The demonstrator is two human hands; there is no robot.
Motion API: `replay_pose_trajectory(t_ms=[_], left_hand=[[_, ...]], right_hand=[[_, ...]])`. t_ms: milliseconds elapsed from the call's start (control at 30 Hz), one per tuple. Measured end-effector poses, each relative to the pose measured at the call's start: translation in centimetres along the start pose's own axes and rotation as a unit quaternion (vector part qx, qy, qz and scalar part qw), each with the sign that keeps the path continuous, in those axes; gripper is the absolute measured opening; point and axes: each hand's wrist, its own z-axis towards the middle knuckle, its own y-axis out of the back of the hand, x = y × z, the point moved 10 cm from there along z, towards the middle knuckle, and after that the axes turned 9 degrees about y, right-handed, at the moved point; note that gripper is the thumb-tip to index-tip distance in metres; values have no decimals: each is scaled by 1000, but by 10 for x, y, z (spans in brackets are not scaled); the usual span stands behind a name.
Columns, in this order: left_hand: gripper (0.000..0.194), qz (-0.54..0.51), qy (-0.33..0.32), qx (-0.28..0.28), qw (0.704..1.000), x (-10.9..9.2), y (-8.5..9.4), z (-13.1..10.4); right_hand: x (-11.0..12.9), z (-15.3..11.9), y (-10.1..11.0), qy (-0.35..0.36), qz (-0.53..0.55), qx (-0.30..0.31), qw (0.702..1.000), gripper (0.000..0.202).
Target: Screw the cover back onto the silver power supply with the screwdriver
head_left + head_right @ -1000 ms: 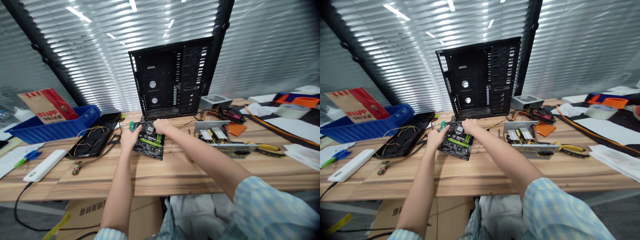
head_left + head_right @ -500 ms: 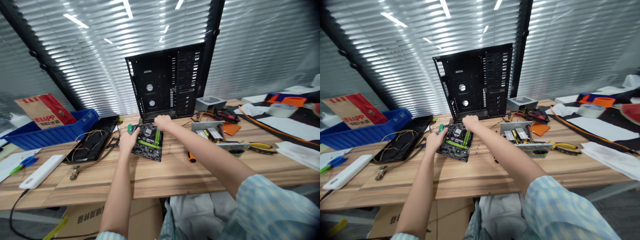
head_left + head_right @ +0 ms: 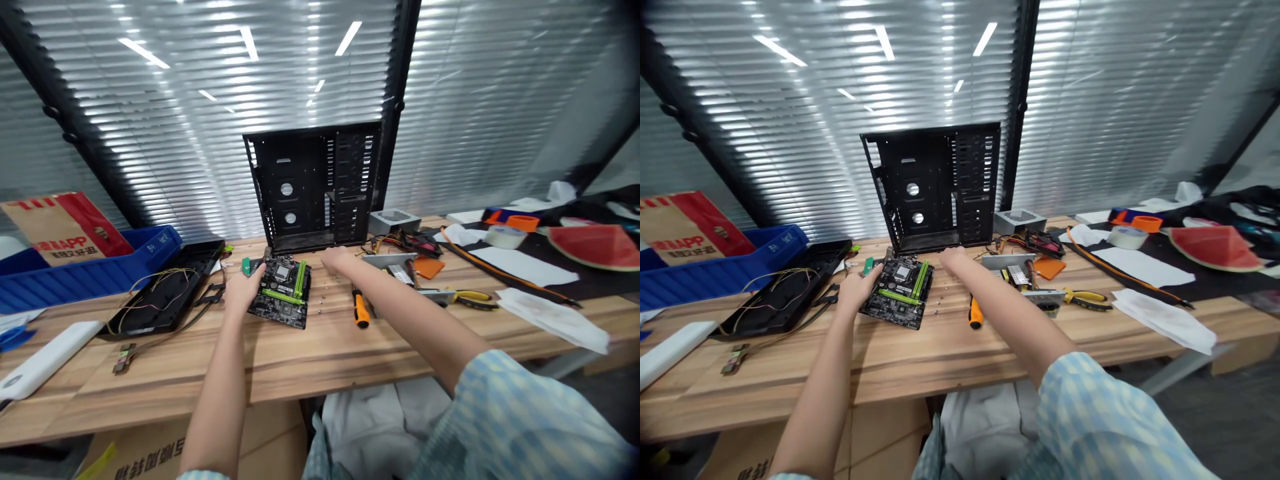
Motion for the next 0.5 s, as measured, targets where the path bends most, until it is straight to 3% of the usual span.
replay_pose_trajectory(t_ms=[300, 500], left_hand=[[85, 5, 10, 3, 1000, 0, 1, -1], [82, -2, 2, -2, 1000, -1, 2, -1]], right_hand=[[55, 1, 17, 77, 16, -33, 996, 30], [67, 2, 12, 83, 20, -25, 996, 28]])
